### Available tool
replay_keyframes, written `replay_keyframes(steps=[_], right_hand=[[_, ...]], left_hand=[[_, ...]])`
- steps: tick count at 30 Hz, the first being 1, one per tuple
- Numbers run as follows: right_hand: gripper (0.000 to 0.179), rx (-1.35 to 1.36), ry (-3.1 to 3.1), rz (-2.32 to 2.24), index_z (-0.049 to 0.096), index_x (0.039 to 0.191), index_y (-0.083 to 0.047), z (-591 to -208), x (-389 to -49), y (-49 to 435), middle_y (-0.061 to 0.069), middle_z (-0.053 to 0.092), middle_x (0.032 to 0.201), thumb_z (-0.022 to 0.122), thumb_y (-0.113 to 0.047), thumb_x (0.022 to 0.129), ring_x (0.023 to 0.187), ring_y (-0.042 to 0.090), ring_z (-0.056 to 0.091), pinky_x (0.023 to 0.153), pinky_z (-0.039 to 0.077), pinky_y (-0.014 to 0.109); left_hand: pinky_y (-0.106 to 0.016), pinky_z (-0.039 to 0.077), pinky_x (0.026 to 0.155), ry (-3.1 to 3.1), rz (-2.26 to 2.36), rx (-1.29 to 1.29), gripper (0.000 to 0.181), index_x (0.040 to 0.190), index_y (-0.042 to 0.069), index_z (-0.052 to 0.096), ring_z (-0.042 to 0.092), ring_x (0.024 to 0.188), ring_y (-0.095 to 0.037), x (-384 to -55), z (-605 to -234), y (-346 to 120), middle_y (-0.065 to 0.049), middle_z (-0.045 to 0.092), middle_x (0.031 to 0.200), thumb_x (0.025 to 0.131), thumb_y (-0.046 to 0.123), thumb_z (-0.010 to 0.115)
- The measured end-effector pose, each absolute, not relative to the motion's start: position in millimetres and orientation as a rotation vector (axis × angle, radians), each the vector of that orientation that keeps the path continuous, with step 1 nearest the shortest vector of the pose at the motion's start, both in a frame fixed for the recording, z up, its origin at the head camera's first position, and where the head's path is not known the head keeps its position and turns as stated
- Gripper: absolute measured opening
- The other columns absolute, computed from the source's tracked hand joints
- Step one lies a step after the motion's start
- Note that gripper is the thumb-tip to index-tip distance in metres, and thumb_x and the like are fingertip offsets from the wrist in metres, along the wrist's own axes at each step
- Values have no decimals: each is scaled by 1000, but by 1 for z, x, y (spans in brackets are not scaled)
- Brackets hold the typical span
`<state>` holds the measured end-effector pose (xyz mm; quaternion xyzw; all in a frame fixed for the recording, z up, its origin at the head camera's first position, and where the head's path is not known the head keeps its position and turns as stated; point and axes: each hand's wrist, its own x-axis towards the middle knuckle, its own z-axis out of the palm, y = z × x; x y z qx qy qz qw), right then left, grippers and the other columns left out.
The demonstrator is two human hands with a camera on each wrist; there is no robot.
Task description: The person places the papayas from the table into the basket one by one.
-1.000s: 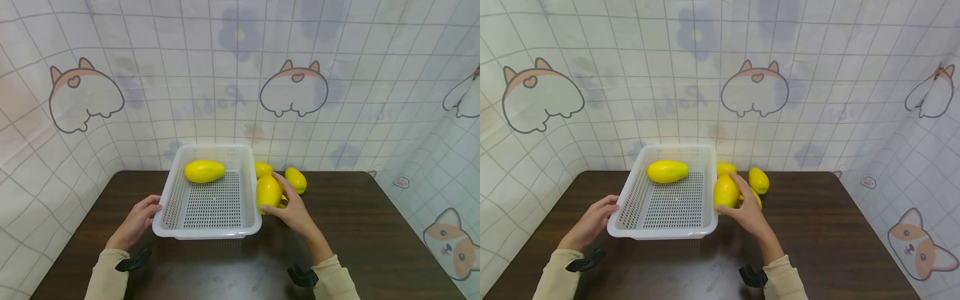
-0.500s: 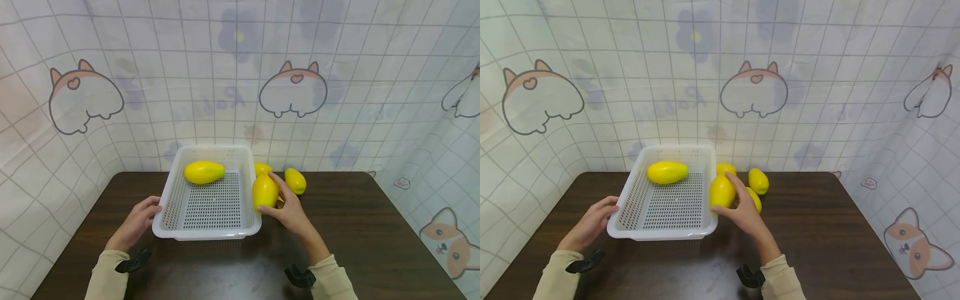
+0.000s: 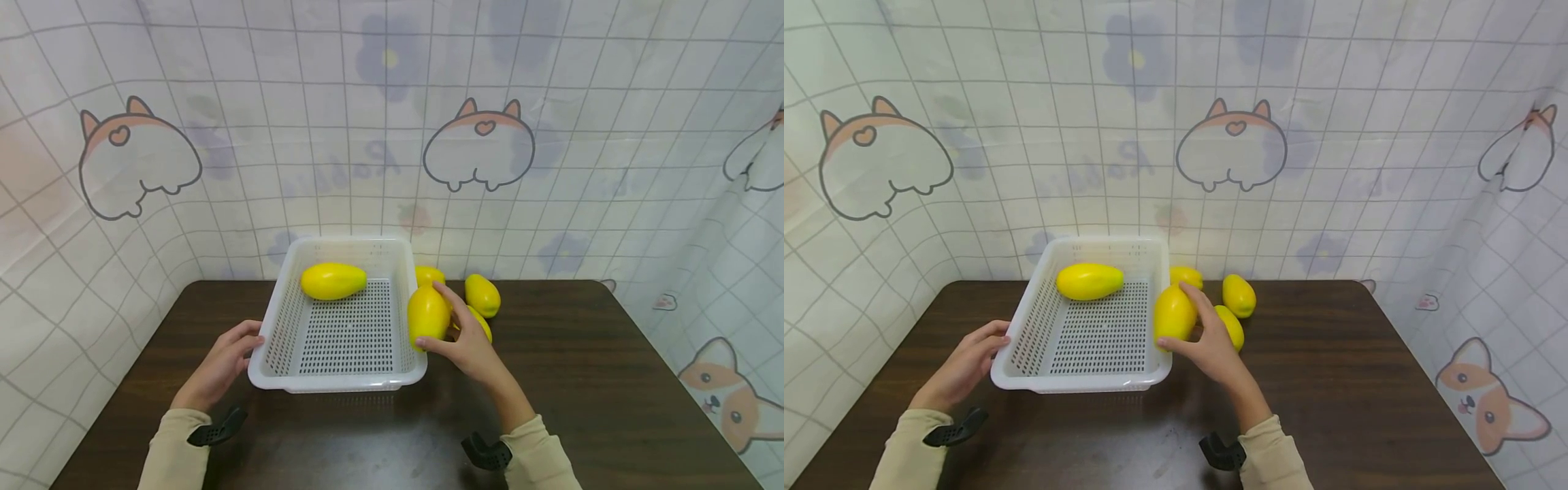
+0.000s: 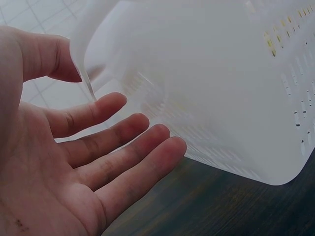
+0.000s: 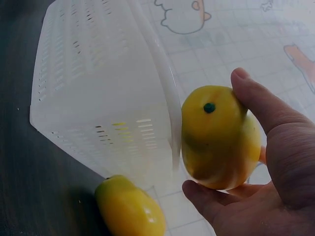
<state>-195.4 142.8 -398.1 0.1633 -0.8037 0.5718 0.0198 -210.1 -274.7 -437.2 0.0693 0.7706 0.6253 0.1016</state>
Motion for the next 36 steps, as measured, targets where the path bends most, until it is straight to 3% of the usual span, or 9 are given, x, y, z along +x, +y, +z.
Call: replay_keyframes(steps=[3, 11, 36], right_hand=[[87, 517, -2499, 1753, 26, 150, -30, -400, -197, 143, 8, 40, 145, 77, -24, 80, 120, 33, 53, 101, 46, 51], [85, 596, -2479, 1721, 26, 151, -28, -403, -198, 143, 11, 42, 145, 76, -22, 83, 115, 32, 56, 99, 46, 50], [87, 635, -2518, 1682, 23, 152, -35, -405, -197, 139, 4, 34, 154, 75, -31, 83, 130, 30, 44, 108, 36, 58]], left_hand=[[-37, 54, 89, 2279, 1838, 201, 46, 135, 2, 43, 60, 105, -8, -210, -437, -275, -4, 52, 127, 102, 34, 45], [-34, 53, 88, 2268, 1836, 221, 45, 135, 2, 41, 60, 105, -7, -210, -438, -275, 3, 53, 123, 102, 33, 43], [-34, 54, 88, 2278, 1822, 204, 47, 135, 4, 42, 60, 105, -7, -211, -438, -276, 3, 53, 124, 101, 37, 45]])
